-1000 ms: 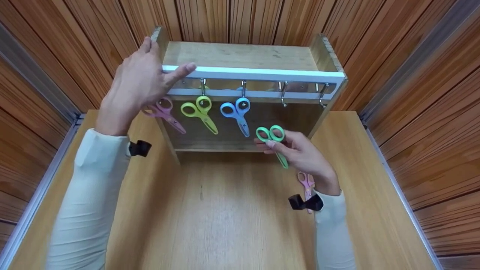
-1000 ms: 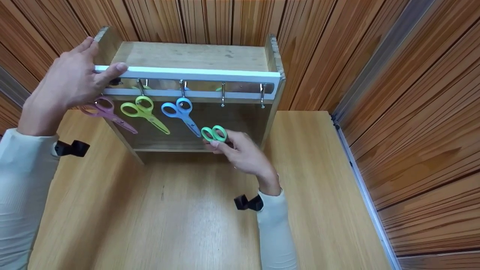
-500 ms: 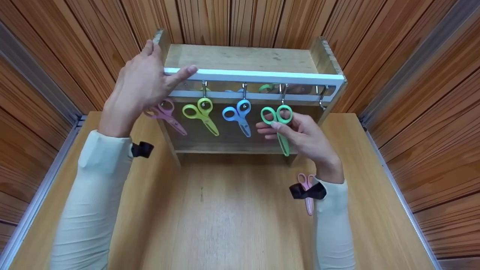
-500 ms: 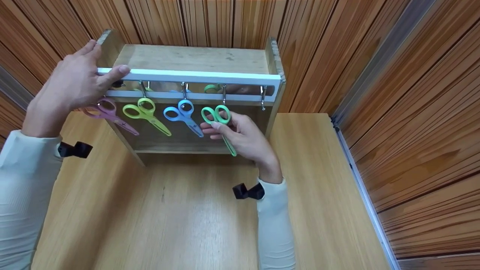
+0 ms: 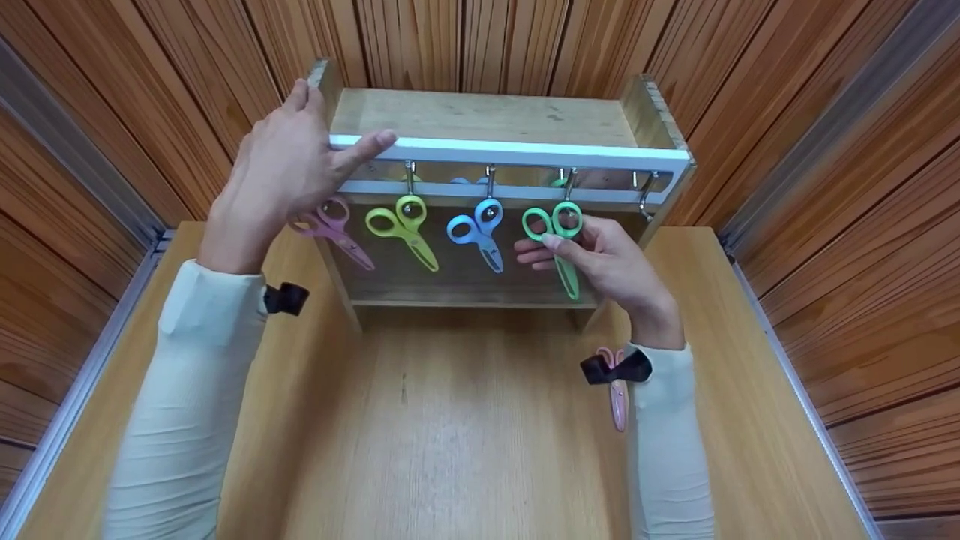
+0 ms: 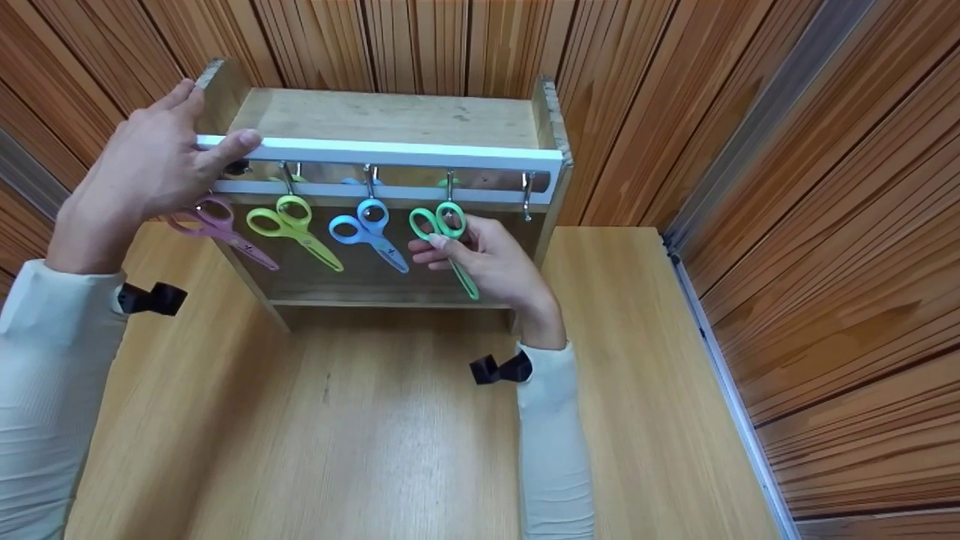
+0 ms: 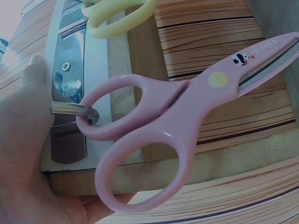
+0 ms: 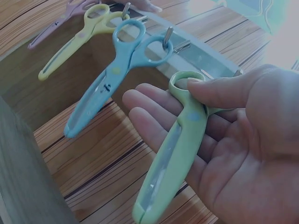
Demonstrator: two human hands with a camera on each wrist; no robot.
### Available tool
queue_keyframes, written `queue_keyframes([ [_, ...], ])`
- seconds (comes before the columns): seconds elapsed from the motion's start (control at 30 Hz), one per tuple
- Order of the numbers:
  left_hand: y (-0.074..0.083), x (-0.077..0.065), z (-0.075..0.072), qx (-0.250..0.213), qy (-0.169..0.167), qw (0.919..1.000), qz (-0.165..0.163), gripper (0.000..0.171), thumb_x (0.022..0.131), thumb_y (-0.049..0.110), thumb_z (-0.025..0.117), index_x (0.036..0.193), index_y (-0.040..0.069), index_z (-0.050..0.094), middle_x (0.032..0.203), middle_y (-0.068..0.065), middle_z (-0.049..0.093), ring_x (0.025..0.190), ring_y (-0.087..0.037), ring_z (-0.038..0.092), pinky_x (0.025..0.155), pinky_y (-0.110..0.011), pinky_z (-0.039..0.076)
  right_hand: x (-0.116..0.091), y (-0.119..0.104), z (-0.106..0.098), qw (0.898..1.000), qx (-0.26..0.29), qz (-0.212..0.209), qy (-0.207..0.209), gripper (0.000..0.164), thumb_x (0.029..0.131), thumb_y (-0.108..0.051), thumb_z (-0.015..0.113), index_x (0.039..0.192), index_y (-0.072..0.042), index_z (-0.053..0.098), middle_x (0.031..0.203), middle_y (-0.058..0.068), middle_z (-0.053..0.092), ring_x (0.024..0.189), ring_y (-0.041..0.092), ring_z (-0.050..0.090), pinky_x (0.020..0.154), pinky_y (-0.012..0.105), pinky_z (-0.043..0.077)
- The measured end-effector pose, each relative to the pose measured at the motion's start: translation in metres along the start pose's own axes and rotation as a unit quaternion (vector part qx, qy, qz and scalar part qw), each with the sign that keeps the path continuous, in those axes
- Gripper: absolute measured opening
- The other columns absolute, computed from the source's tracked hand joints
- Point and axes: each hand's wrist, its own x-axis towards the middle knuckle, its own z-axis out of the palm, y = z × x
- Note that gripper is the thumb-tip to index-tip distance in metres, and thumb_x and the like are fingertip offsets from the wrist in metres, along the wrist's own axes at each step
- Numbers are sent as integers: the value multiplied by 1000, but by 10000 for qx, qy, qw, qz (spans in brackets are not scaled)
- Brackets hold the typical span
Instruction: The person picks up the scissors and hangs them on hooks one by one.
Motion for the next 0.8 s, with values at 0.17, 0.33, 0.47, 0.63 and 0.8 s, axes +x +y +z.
queue_keyframes([
  [0.17,1,0,1,6,-11,10000,18,113,95,84,39,167,0,14,177,-22,7,153,-55,33,120,-67,38,2,4,-3,10000,-75,-34,39,32,107,-5,56,137,5,61,126,22,75,116,28,76,101,39,60],
  [0.33,0,-1,0,58,2,9999,88,113,96,84,38,166,-2,15,176,-23,5,152,-56,33,117,-68,41,2,6,-2,9998,-167,-17,125,33,107,-8,58,138,3,62,126,25,74,115,32,76,101,41,60],
  [0.47,0,-3,1,82,39,9999,114,114,96,84,38,166,-2,15,176,-23,5,145,-56,42,107,-66,49,-1,8,-4,9985,-465,74,271,34,107,-11,61,138,-1,63,125,22,75,114,26,77,101,35,61],
  [0.63,-1,-5,2,78,69,9999,83,114,95,84,39,166,-2,17,177,-23,6,134,-55,50,99,-63,53,-8,13,-8,9946,-933,255,375,36,105,-14,65,139,-3,64,128,19,75,116,17,75,102,25,58],
  [0.8,-1,-5,1,63,89,9999,70,114,95,85,39,167,-1,17,177,-22,7,142,-55,45,110,-66,48,-18,20,-12,9879,-1358,506,545,34,104,-17,67,136,-4,66,131,17,73,113,12,72,97,21,57],
])
